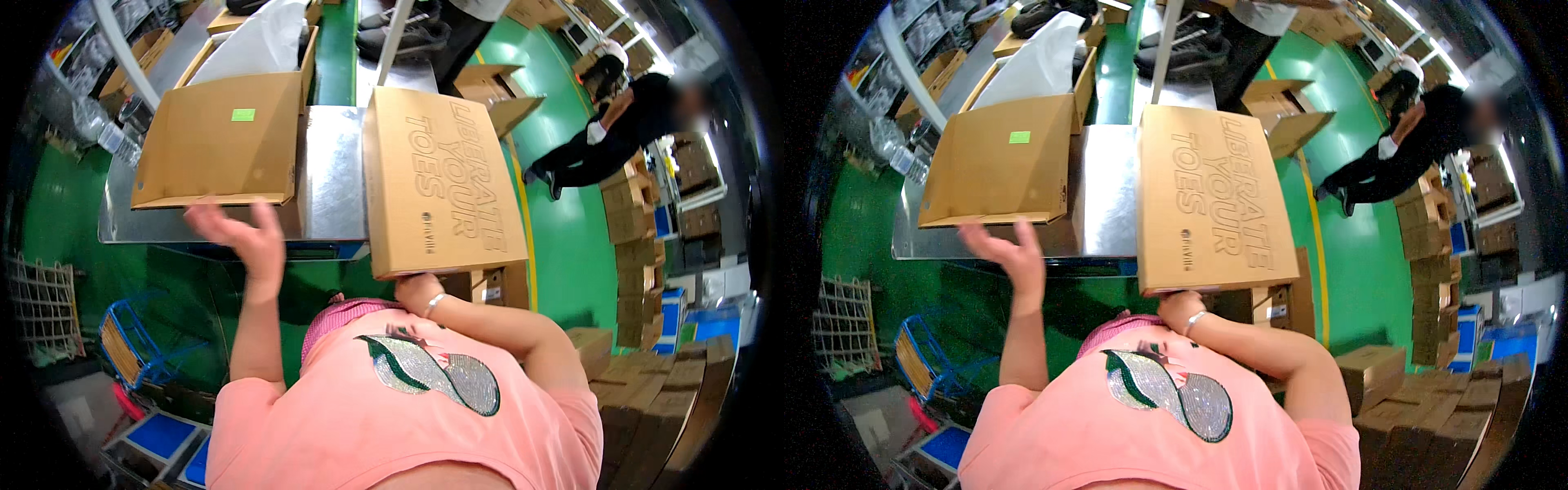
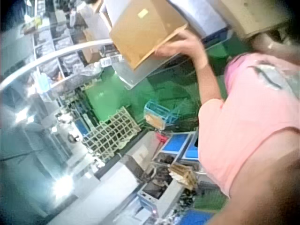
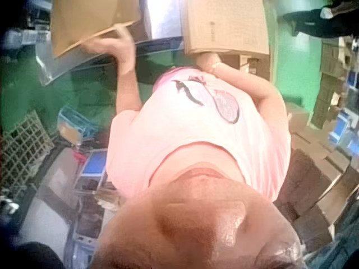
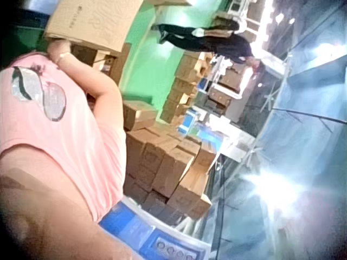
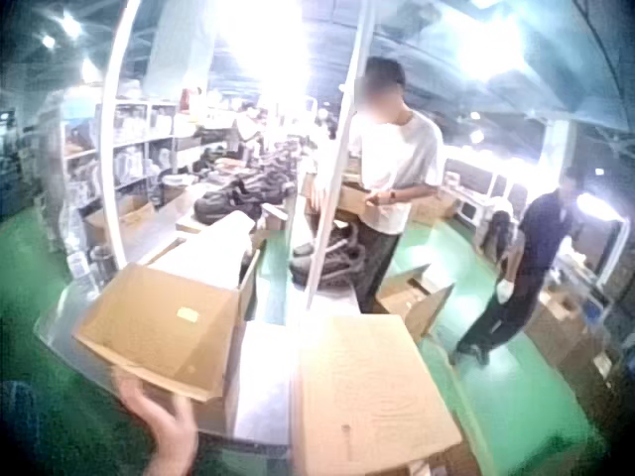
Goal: The person packs shoes into shoeboxes, including placing tissue paper inside, and then stacks the closed boxes into a larger cardboard shipping carton on the floor.
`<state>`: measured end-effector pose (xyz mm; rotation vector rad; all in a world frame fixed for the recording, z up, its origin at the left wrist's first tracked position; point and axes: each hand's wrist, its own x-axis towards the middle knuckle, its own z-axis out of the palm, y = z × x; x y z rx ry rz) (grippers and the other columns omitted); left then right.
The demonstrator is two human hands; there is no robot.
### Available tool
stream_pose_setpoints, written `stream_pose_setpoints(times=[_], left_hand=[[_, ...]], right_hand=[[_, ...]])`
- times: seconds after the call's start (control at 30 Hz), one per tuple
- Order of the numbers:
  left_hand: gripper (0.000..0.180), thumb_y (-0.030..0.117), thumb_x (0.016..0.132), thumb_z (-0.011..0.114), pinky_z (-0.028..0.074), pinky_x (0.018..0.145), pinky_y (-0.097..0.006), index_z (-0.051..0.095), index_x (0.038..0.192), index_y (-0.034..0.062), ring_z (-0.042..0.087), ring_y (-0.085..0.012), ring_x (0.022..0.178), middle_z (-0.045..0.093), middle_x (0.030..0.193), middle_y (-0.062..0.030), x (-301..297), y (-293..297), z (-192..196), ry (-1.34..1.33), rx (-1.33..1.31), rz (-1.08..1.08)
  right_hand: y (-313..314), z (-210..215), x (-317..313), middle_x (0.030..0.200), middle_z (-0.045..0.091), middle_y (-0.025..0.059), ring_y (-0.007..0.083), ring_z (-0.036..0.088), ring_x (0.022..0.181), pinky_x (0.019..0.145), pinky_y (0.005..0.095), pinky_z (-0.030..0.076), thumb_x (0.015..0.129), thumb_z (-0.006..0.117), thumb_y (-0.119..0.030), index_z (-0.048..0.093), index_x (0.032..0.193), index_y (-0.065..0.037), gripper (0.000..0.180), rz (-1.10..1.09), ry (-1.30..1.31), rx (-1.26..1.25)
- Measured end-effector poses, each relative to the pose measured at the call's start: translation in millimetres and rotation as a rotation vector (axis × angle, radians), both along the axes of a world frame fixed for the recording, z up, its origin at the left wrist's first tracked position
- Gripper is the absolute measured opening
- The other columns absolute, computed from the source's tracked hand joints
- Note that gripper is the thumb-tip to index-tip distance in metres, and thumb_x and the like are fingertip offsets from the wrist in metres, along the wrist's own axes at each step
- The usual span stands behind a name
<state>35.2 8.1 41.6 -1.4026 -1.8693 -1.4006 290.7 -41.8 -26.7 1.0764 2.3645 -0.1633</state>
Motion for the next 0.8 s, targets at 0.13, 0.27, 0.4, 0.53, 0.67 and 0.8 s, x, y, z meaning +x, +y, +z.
stream_pose_setpoints(times=[0.13, 0.27, 0.4, 0.53, 0.67, 0.8], left_hand=[[0.068, 0.024, 0.073, 0.055, 0.014, 0.095, -0.041, 0.016, 0.123, 0.0001, 0.020, -0.0340, 0.117, 0.021, 0.124, -0.0226, 76.7, -8.3, -9.2, -0.288, -0.380, -0.821], [0.076, 0.029, 0.070, 0.058, 0.021, 0.094, -0.036, 0.013, 0.124, -0.0009, 0.025, -0.0302, 0.115, 0.023, 0.123, -0.0222, 106.2, 2.1, -60.3, -0.736, -0.612, -0.990], [0.084, 0.031, 0.067, 0.061, 0.024, 0.093, -0.032, 0.010, 0.126, 0.0002, 0.027, -0.0263, 0.113, 0.023, 0.122, -0.0208, 94.9, 3.2, -59.8, -1.301, -0.771, -1.045], [0.091, 0.047, 0.066, 0.055, 0.020, 0.093, -0.036, 0.000, 0.128, 0.0106, 0.022, -0.0246, 0.116, 0.019, 0.127, -0.0136, 86.6, 13.7, -90.8, -1.603, -0.956, -1.178], [0.090, 0.050, 0.066, 0.053, 0.019, 0.093, -0.036, 0.000, 0.128, 0.0126, 0.020, -0.0235, 0.117, 0.019, 0.127, -0.0115, 93.8, 11.6, -86.8, -1.615, -0.913, -1.247], [0.077, 0.047, 0.072, 0.047, 0.021, 0.094, -0.032, 0.008, 0.128, 0.0110, 0.023, -0.0195, 0.116, 0.024, 0.126, -0.0092, 76.8, 12.9, -75.9, -1.609, -0.805, -1.288]], right_hand=[[-1.5, -23.1, -26.7, 0.083, 0.058, 0.0168, 0.0286, 0.057, 0.069, 0.050, 0.0476, 0.042, 0.074, 0.044, -0.019, 0.059, 0.084, -0.005, 0.023, 0.025, 0.039, 0.075], [-5.7, 44.0, -15.8, 0.055, 0.053, 0.0086, 0.0212, 0.055, 0.049, 0.042, 0.0348, 0.042, 0.068, 0.045, -0.017, 0.054, 0.076, -0.006, 0.016, 0.135, 0.446, 0.027], [1.2, 91.8, 56.2, 0.054, 0.048, 0.0054, 0.0173, 0.048, 0.046, 0.040, 0.0285, 0.039, 0.072, 0.047, -0.012, 0.054, 0.072, -0.005, 0.010, -0.347, 0.803, 0.594], [20.4, 65.3, 154.8, 0.077, 0.056, 0.0024, 0.0130, 0.049, 0.056, 0.051, 0.0193, 0.040, 0.081, 0.045, -0.019, 0.057, 0.084, -0.007, 0.017, -1.368, 1.453, 0.424], [30.9, -46.9, 168.4, 0.062, 0.048, -0.0016, 0.0102, 0.044, 0.049, 0.041, 0.0254, 0.035, 0.077, 0.047, -0.031, 0.054, 0.082, -0.014, 0.020, -2.038, 1.821, -0.302], [15.0, -52.5, 136.3, 0.053, 0.043, -0.0038, 0.0091, 0.037, 0.041, 0.034, 0.0257, 0.029, 0.074, 0.046, -0.040, 0.051, 0.076, -0.018, 0.022, -1.900, 1.585, -0.449]])
